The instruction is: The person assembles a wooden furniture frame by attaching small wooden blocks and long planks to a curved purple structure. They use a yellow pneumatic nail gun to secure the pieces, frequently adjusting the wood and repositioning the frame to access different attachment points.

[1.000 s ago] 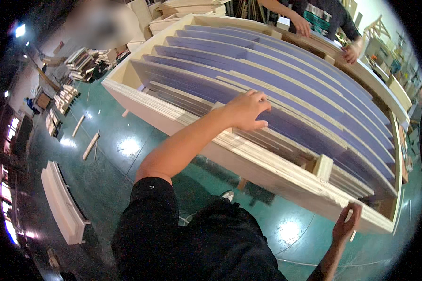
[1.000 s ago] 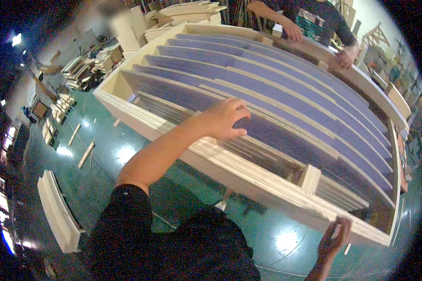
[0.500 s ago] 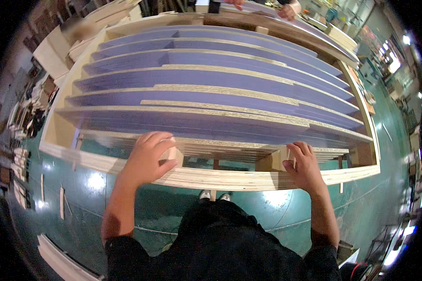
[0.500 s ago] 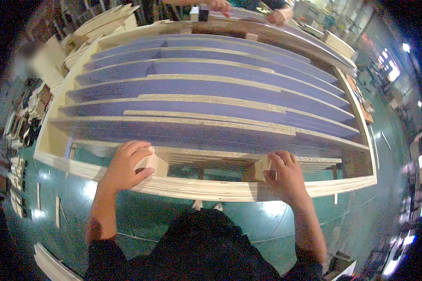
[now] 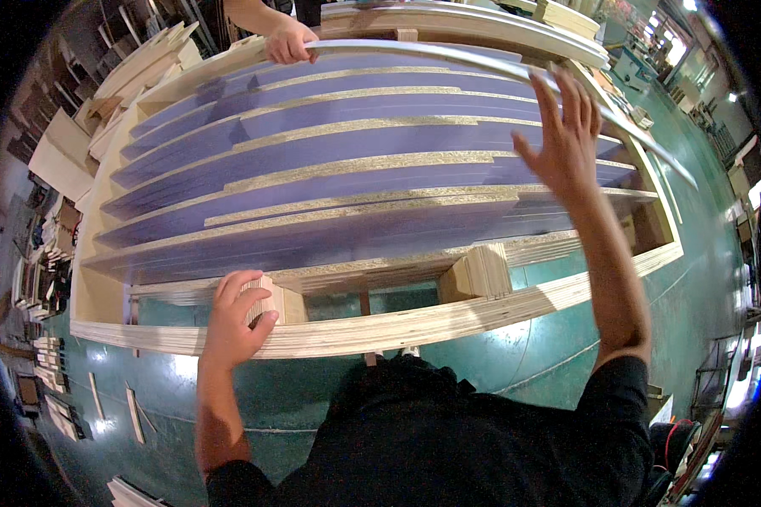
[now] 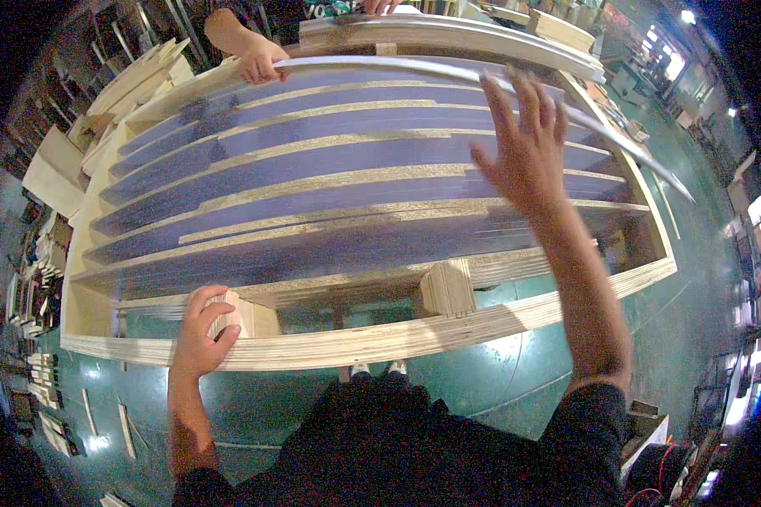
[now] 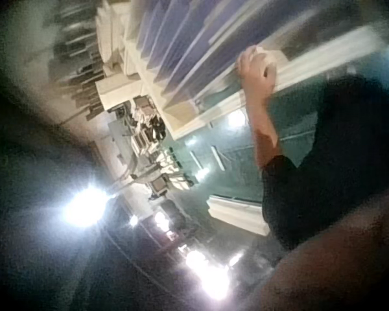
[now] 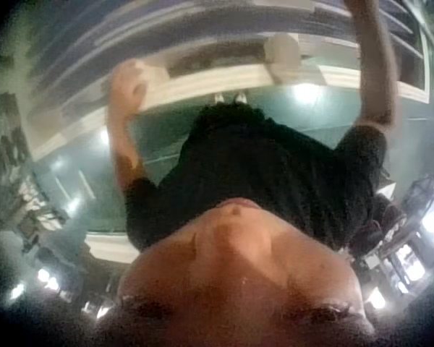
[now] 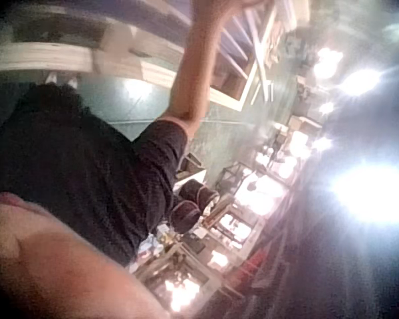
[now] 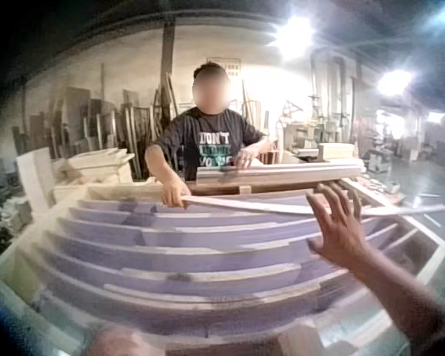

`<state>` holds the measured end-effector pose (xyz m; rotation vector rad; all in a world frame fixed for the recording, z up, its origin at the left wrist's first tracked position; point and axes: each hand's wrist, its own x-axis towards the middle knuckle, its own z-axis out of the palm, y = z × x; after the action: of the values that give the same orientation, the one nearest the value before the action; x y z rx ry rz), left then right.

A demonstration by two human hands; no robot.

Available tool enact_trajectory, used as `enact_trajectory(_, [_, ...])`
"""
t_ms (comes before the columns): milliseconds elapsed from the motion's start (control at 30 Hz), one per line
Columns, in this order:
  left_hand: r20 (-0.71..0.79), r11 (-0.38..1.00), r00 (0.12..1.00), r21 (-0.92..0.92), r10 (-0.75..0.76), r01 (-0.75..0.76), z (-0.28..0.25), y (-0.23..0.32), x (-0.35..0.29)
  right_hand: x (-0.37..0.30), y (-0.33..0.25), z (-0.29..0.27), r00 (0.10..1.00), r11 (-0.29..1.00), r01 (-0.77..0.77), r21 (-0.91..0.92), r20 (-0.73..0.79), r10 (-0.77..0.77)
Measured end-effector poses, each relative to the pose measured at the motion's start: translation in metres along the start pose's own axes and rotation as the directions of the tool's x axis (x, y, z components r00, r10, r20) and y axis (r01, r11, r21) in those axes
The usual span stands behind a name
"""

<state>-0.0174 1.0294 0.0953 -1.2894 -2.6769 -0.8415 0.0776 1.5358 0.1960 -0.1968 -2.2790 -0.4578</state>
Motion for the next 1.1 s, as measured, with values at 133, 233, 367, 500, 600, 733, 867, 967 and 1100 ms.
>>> enact_trajectory(133, [-0.003,0.999,0.999,0.033,0.037,-0.037,-0.001,-0.004,-0.002,0.056,0.026,0.03,0.909,0.978,0.129,-0.167,0.415,-0.049])
enact_trajectory(233, [0.003,0.998,0.998,0.024,0.058,-0.058,-0.001,-0.004,-0.003,0.057,0.042,0.048,0.573,0.948,-0.245,0.201,0.819,-0.026])
enact_trajectory(367, [-0.006,0.999,0.999,0.007,0.05,-0.05,0.003,-0.015,-0.012,0.033,0.04,0.069,0.542,0.935,-0.245,0.255,0.836,-0.085])
enact_trajectory(500, [-0.133,0.997,0.989,-0.039,0.058,-0.064,-0.004,-0.014,-0.016,0.025,0.019,0.024,0.758,0.958,-0.186,0.218,0.653,-0.002])
enact_trajectory(600, [-0.227,1.0,0.974,-0.008,0.016,-0.018,-0.018,-0.008,-0.021,0.018,0.009,-0.024,0.818,0.961,-0.198,0.193,0.572,0.054])
enact_trajectory(733, [-0.369,0.991,0.921,0.087,0.124,-0.099,-0.055,0.01,0.001,-0.005,-0.011,-0.076,0.899,0.989,0.014,0.148,0.43,-0.077])
enact_trajectory(867, [-0.332,0.869,0.836,0.394,0.438,-0.299,-0.087,0.056,0.05,-0.004,-0.098,-0.088,0.883,0.925,0.184,0.332,0.359,-0.304])
enact_trajectory(967, [-0.126,0.801,0.852,0.435,0.507,-0.412,-0.072,0.075,0.089,-0.001,-0.158,-0.085,0.829,0.851,0.227,0.473,0.365,-0.423])
enact_trajectory(1100, [0.471,0.94,0.88,0.273,0.053,-0.203,-0.057,0.075,0.121,-0.006,-0.192,-0.074,0.795,0.808,0.342,0.48,0.311,-0.521])
